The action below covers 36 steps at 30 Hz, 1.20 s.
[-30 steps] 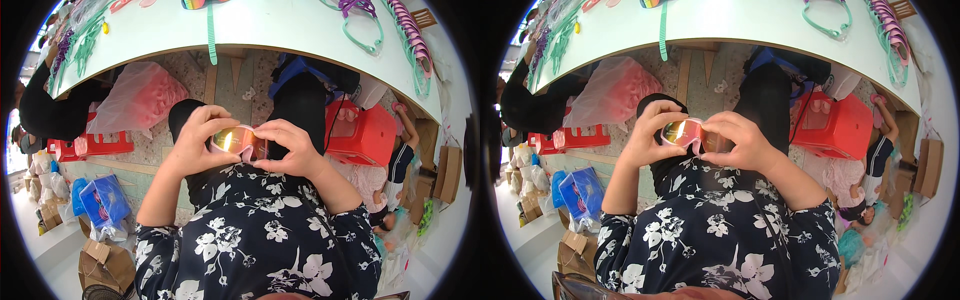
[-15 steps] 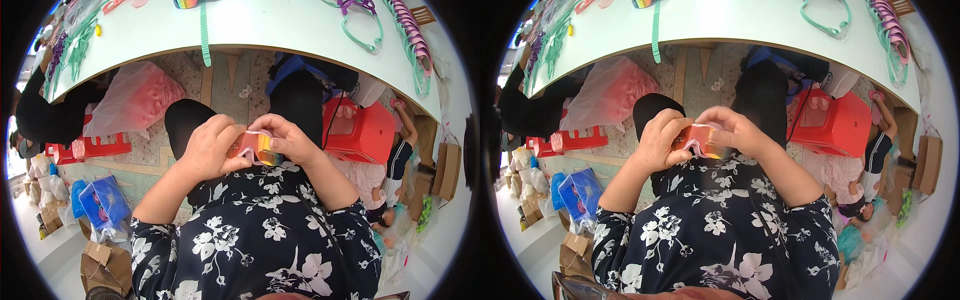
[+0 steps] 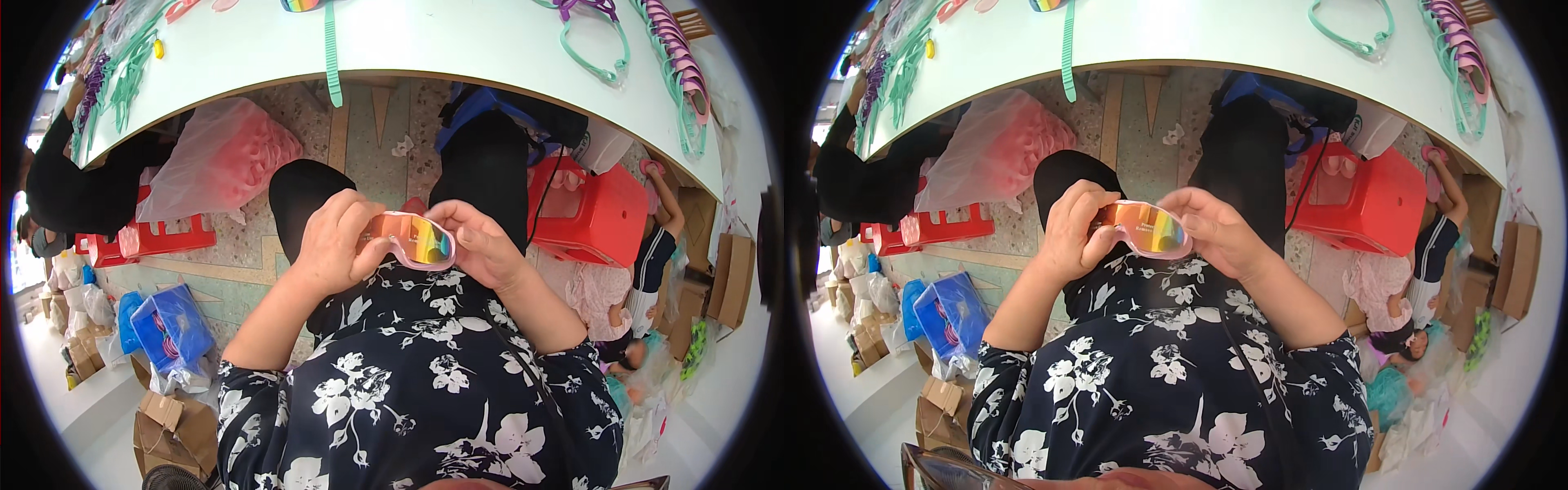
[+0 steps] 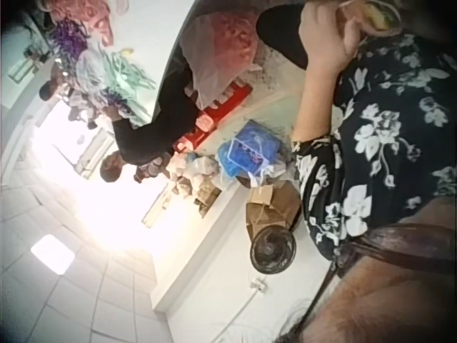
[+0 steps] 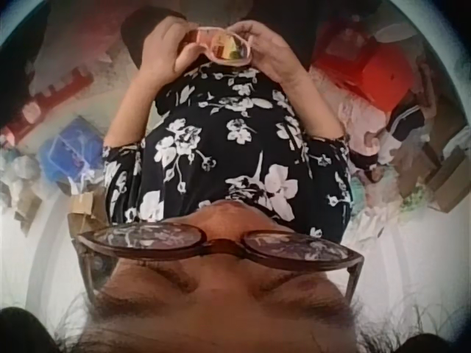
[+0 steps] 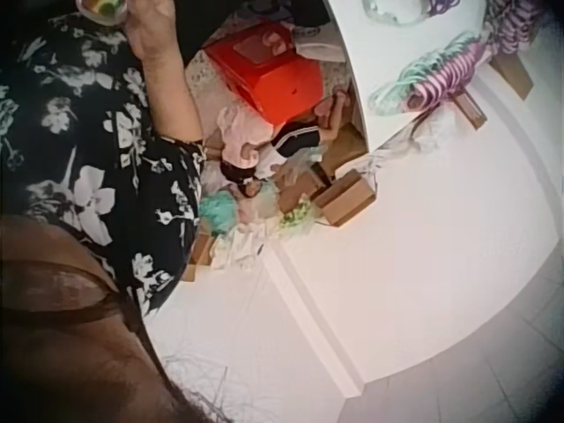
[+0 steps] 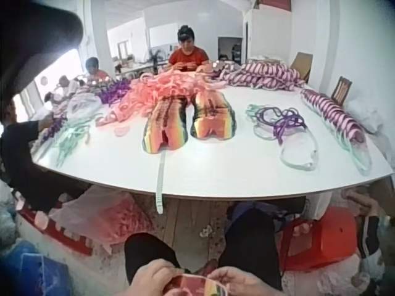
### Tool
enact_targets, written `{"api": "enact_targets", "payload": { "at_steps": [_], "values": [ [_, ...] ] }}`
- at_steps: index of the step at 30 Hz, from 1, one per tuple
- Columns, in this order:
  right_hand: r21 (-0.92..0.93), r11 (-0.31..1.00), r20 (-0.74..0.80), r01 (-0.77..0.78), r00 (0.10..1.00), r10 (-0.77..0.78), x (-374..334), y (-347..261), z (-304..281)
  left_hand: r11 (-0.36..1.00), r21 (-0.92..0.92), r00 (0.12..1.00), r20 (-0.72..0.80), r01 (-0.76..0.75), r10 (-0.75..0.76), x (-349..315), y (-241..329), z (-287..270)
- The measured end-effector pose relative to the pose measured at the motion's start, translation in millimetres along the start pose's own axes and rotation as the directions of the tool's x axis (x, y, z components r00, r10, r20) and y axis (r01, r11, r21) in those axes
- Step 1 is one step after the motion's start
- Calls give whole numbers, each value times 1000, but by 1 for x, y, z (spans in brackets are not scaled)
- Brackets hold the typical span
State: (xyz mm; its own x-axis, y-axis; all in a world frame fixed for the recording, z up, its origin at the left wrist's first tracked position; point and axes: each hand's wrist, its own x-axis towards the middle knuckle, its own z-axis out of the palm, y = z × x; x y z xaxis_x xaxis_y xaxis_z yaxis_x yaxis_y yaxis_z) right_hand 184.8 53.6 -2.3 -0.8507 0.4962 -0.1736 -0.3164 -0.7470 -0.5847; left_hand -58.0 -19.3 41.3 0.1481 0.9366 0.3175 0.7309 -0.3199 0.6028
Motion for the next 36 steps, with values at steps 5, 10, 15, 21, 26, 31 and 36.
{"api": "enact_targets", "payload": {
  "at_steps": [5, 10, 15, 21, 26, 31, 36],
  "values": [
    [-30, 999, -23, -23, 999, 23, 17, -11, 7, 999, 0, 999, 3, -51, 51, 6, 5, -3],
    [-103, 995, -34, -14, 999, 10, 18, -11, -5, 998, 9, 998, -10, -57, 57, 1, 5, -2],
    [-25, 999, -65, -20, 998, 18, -1, -2, 0, 999, 20, 999, -42, -28, 29, -2, 3, 3],
    [42, 998, -154, 50, 987, -43, -20, 4, 16, 1000, 19, 996, -85, -16, 18, -3, -3, 12],
    [54, 996, -178, 74, 982, -64, -17, 4, 7, 999, 53, 996, -83, 14, -10, 0, 1, 15],
    [29, 981, -205, 191, 962, -182, -12, 7, 12, 992, 50, 984, -143, 113, -105, -5, 1, 21],
    [-132, 956, -251, 263, 924, -289, -6, 10, 17, 975, 70, 962, -191, 211, -195, -9, 9, 34]
  ]
}}
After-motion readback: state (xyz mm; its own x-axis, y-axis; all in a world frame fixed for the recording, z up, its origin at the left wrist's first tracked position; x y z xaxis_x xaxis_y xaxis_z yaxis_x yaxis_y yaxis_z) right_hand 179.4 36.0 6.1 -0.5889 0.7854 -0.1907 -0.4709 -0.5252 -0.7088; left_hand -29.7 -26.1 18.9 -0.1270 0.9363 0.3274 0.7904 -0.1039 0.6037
